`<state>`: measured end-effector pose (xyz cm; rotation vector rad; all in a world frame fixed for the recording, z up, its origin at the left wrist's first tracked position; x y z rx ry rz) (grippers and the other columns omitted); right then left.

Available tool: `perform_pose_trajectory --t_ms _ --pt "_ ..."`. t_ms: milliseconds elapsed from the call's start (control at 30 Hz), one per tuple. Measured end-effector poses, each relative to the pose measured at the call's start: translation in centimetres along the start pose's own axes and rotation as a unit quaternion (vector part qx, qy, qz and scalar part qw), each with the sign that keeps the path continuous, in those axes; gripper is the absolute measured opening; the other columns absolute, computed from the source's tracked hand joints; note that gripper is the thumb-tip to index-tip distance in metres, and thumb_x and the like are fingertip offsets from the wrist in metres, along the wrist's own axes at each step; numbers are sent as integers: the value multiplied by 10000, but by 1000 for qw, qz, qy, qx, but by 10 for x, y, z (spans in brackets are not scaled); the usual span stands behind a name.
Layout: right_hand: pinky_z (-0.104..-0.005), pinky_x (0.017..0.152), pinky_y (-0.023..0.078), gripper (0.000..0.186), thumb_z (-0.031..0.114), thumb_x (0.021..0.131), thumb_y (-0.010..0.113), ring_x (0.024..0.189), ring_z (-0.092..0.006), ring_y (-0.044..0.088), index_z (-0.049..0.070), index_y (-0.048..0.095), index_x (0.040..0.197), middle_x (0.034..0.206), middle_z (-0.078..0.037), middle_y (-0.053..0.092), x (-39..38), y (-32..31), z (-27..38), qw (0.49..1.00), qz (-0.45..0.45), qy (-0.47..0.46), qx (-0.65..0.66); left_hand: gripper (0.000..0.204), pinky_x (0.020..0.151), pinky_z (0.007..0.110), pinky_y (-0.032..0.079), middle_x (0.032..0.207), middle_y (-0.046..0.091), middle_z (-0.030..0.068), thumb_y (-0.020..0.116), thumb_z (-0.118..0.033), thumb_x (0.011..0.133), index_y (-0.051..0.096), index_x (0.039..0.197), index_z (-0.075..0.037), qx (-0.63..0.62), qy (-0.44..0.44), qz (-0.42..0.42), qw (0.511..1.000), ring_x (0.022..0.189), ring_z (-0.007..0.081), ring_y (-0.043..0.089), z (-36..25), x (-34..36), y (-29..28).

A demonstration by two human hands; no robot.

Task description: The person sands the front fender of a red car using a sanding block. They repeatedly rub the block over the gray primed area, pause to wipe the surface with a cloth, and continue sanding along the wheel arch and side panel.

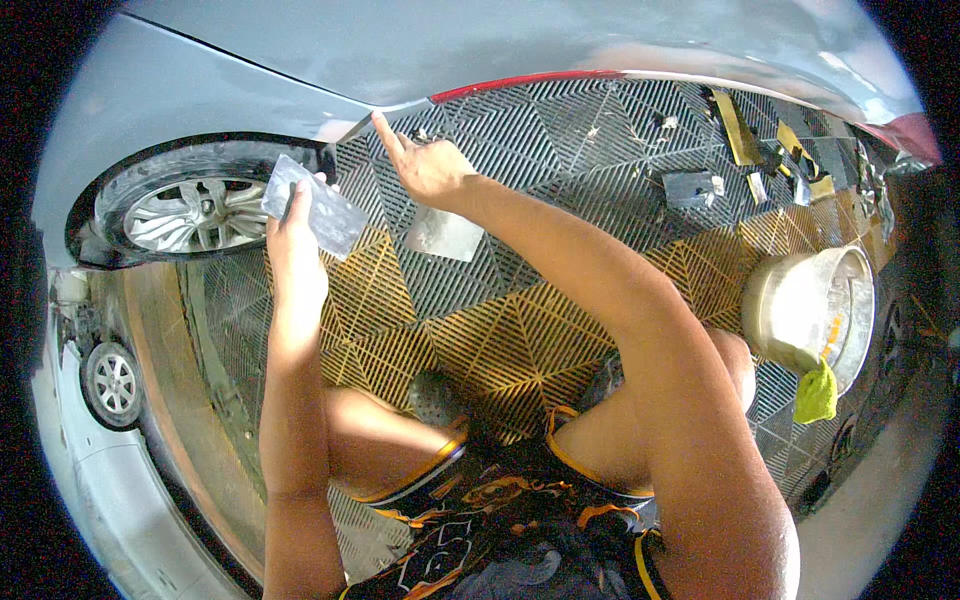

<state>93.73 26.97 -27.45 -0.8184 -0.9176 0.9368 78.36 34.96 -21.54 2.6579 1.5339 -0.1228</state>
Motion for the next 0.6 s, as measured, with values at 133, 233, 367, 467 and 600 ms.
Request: perform_pose_trajectory --t_ms 133,233,367,467,600 --pt "-390 474 543 891 142 904 564 562 -278 659 37 -22 1566 1288 -278 592 -2 -1 -3 999 -31 5 9 364 941 328 462 1171 662 100 583 -230 1005 583 1265 24 28 3 17 999 1059 180 611 5 1 3" --pt "-385 490 551 920 107 895 568 579 -271 667 70 -49 1576 1236 -276 620 -7 5 -18 995 48 -13 -87 381 934 318 455 1167 658 95 578 -245 1010 578 1277 26 51 -8 40 998 1050 166 603 13 3 7" --pt "-375 535 564 972 54 872 574 650 -252 693 129 -83 1585 1035 -238 680 -16 -5 -35 987 107 1 -121 376 912 312 476 1180 667 94 592 -256 1003 586 1269 10 61 -5 50 997 1036 159 621 7 3 13" --pt "-364 585 566 904 125 884 584 696 -253 716 -51 -2 1549 906 -211 716 -27 -18 -28 967 172 89 -167 395 917 311 475 1198 660 97 600 -273 998 581 1273 10 71 -2 55 996 1042 160 620 11 9 11" --pt "-395 674 582 1043 180 796 691 734 -310 730 -141 4 1512 854 -196 734 -41 -9 -30 940 252 191 -129 431 946 321 469 1204 661 97 618 -280 987 561 1311 -1 96 6 46 994 1065 165 622 8 8 10"
Point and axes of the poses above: each hand's wrist, its own x-axis towards the middle knuckle, its own y-axis out of the palm, z = x × y, the point moved 10 cm from there along x, towards the middle knuckle
